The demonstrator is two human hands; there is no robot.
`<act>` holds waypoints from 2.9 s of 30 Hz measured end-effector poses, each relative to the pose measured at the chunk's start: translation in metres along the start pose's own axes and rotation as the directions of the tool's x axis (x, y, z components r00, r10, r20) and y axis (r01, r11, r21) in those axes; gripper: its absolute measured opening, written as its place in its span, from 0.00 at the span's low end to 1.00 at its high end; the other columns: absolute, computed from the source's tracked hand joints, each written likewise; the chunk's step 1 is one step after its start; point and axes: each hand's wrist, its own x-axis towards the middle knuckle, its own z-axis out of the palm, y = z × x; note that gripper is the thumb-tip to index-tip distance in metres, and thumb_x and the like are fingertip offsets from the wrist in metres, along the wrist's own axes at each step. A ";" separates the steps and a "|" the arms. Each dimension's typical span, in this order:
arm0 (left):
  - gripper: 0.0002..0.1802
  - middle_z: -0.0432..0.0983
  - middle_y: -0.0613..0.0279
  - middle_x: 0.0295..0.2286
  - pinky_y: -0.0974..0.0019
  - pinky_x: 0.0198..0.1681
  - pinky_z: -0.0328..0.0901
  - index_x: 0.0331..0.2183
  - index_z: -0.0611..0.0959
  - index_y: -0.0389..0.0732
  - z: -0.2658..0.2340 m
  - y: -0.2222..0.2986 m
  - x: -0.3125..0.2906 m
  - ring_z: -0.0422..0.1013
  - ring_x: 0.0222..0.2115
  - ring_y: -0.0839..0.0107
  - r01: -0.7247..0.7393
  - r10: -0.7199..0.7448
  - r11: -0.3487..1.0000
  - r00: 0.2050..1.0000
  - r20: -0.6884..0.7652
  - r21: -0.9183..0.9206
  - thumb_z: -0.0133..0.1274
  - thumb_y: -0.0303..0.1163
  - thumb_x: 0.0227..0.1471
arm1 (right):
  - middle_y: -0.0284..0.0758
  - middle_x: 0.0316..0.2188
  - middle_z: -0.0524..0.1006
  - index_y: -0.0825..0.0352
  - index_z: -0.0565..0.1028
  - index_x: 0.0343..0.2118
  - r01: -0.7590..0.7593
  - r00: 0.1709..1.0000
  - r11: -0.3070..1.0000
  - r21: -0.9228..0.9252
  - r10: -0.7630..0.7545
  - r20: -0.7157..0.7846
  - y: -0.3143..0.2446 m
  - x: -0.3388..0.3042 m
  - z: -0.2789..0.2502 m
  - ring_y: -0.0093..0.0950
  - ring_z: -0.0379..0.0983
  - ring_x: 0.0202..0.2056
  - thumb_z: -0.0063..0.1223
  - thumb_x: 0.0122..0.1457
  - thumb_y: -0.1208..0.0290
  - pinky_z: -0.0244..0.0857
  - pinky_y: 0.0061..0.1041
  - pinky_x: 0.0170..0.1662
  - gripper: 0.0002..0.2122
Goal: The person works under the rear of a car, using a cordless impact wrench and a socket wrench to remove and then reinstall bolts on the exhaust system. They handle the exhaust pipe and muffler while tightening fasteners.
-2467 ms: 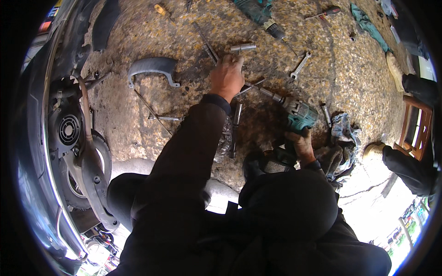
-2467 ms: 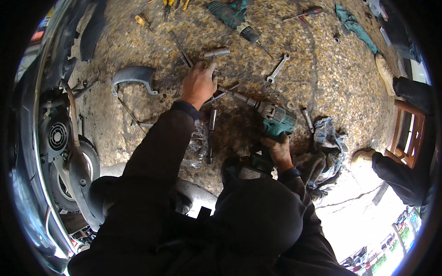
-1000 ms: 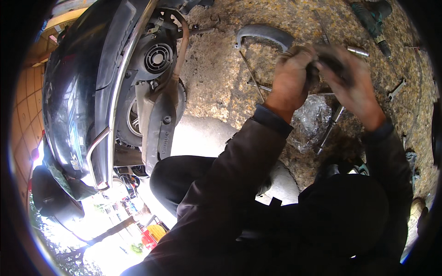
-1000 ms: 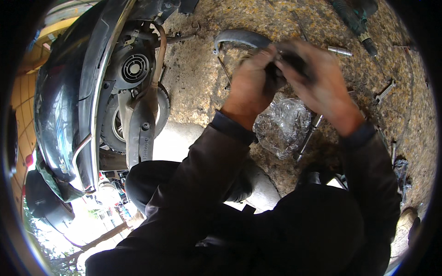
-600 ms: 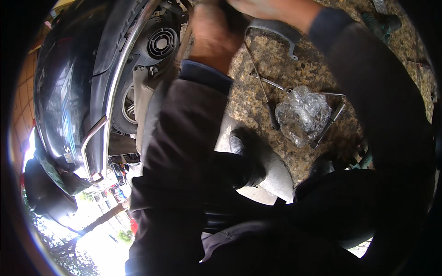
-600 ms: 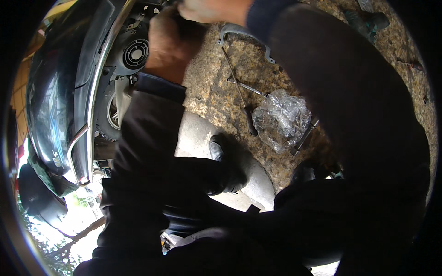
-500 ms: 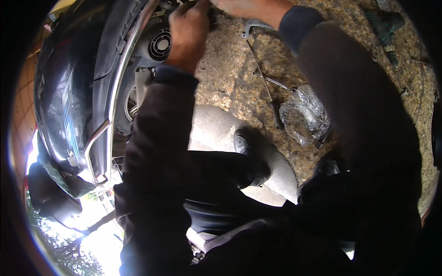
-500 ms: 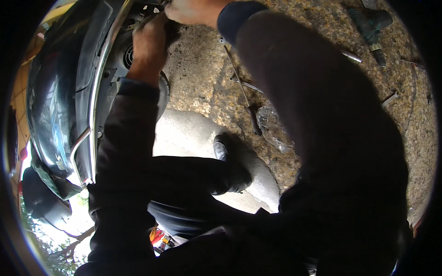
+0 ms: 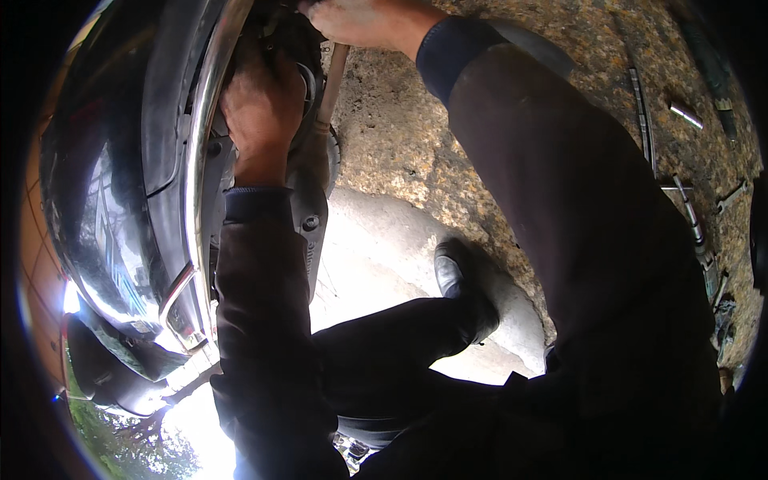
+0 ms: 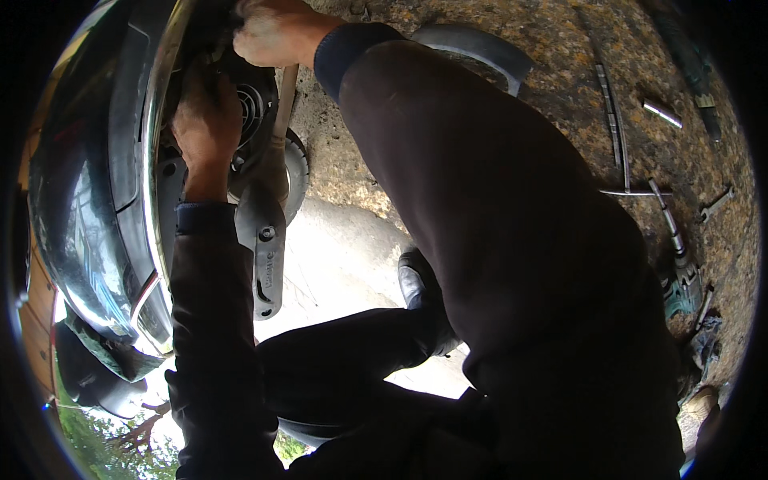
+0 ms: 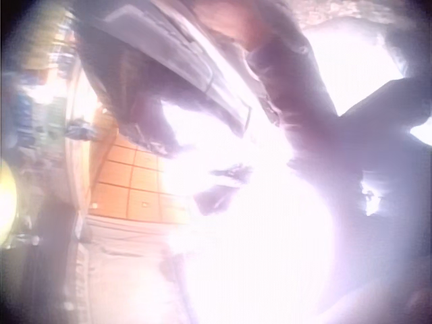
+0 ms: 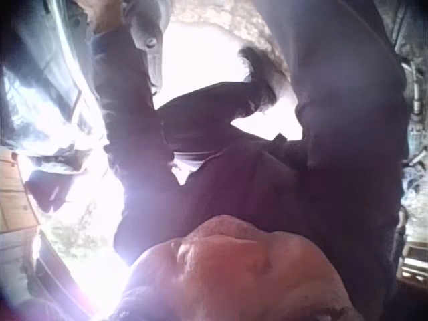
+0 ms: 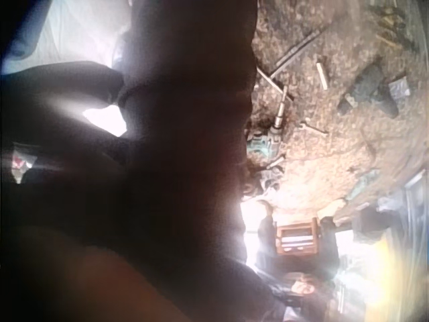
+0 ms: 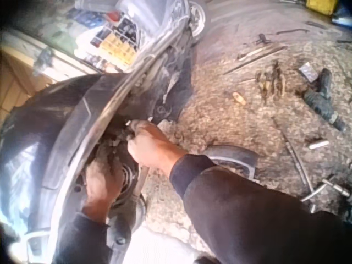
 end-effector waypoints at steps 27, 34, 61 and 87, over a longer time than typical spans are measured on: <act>0.20 0.82 0.47 0.38 0.54 0.45 0.72 0.47 0.81 0.39 -0.004 0.009 -0.001 0.79 0.40 0.49 0.169 -0.160 0.978 0.984 0.080 -0.120 0.55 0.36 0.52 | 0.52 0.26 0.75 0.74 0.76 0.26 0.490 0.869 0.804 -0.337 -0.480 0.118 0.039 0.006 0.018 0.51 0.73 0.31 0.49 0.59 0.72 0.67 0.45 0.38 0.10; 0.20 0.82 0.46 0.39 0.55 0.44 0.72 0.47 0.82 0.39 -0.007 0.009 -0.001 0.79 0.39 0.50 0.086 -0.077 0.983 0.995 0.060 -0.160 0.54 0.34 0.52 | 0.57 0.32 0.77 0.76 0.76 0.32 -0.004 0.998 0.999 0.045 0.001 0.063 0.019 0.007 0.009 0.55 0.74 0.38 0.48 0.58 0.69 0.67 0.48 0.43 0.12; 0.15 0.84 0.56 0.38 0.65 0.41 0.72 0.44 0.83 0.36 -0.007 0.006 0.004 0.79 0.38 0.67 0.047 -0.042 0.912 0.999 0.021 -0.408 0.51 0.27 0.55 | 0.45 0.23 0.77 0.69 0.76 0.30 0.114 0.994 0.976 -0.188 -0.110 0.027 0.017 0.001 0.011 0.39 0.76 0.31 0.47 0.61 0.72 0.68 0.37 0.34 0.08; 0.21 0.77 0.56 0.41 0.66 0.42 0.69 0.48 0.79 0.39 -0.025 0.017 0.005 0.73 0.38 0.67 0.178 -0.068 0.746 0.979 0.192 -0.642 0.52 0.26 0.50 | 0.54 0.30 0.76 0.71 0.73 0.31 -0.032 0.987 0.999 0.016 0.034 -0.159 -0.017 -0.020 0.016 0.54 0.74 0.36 0.50 0.52 0.81 0.68 0.46 0.36 0.04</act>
